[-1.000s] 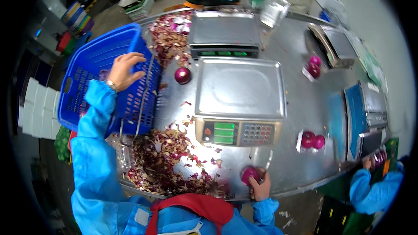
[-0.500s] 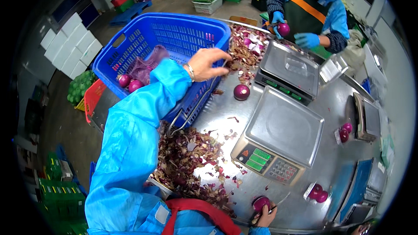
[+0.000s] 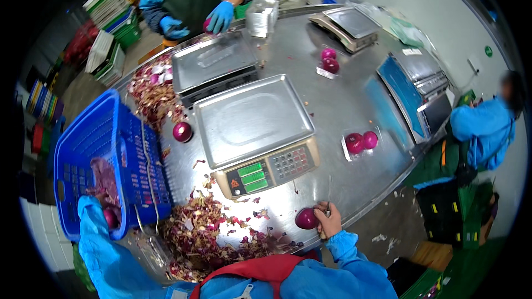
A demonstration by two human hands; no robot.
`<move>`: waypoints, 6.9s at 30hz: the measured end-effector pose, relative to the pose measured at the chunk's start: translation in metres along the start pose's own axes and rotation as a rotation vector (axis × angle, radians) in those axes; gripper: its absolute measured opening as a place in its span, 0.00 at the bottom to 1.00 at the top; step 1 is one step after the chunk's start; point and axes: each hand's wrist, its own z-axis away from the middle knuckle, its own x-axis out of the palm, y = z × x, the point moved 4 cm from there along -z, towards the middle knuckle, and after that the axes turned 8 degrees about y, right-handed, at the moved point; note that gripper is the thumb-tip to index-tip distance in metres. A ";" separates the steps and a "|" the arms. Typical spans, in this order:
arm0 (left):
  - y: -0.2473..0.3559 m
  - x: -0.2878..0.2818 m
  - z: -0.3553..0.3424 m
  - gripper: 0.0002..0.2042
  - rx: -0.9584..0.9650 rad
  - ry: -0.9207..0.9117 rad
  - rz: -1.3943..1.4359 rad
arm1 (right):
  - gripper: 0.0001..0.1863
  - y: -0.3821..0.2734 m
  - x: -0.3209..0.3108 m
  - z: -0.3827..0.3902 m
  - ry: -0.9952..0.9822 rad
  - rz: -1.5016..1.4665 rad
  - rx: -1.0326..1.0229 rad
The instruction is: The person peels red onions with a knife at a stainless steel workstation, removing outer layers and placing peeled onions onto a digital scale. They repeatedly pick onions from a blue basket, peel them, and weigh them while coworkers handle similar tasks nearby.
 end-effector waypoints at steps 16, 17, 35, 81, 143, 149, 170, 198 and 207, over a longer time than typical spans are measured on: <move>0.004 0.029 -0.038 0.23 -0.094 -0.241 -0.144 | 0.10 -0.221 0.014 -0.079 0.106 0.059 -0.334; 0.004 0.030 -0.037 0.23 -0.094 -0.249 -0.146 | 0.10 -0.218 0.018 -0.085 0.080 0.059 -0.321; -0.013 0.038 -0.042 0.22 -0.118 -0.331 -0.184 | 0.05 -0.046 -0.020 -0.039 0.253 -0.013 0.007; -0.111 -0.091 0.033 0.27 -0.219 0.004 0.103 | 0.04 0.037 0.118 0.080 -0.691 0.413 -0.065; 0.350 -0.010 0.362 0.36 0.290 -0.584 1.847 | 0.13 -0.070 0.149 0.129 -0.834 0.118 -0.321; 0.344 -0.004 0.372 0.41 0.267 -0.645 2.050 | 0.09 -0.067 0.153 0.133 -0.761 -0.008 -0.455; 0.328 -0.021 0.362 0.47 0.262 0.060 1.897 | 0.11 -0.083 0.157 0.150 -0.740 0.641 -0.982; 0.326 -0.013 0.367 0.54 0.545 -0.526 1.644 | 0.26 -0.033 0.139 0.133 -1.055 -0.318 0.350; 0.349 0.023 0.357 0.41 0.068 -0.451 2.342 | 0.18 -0.046 0.152 0.130 -0.875 0.020 0.097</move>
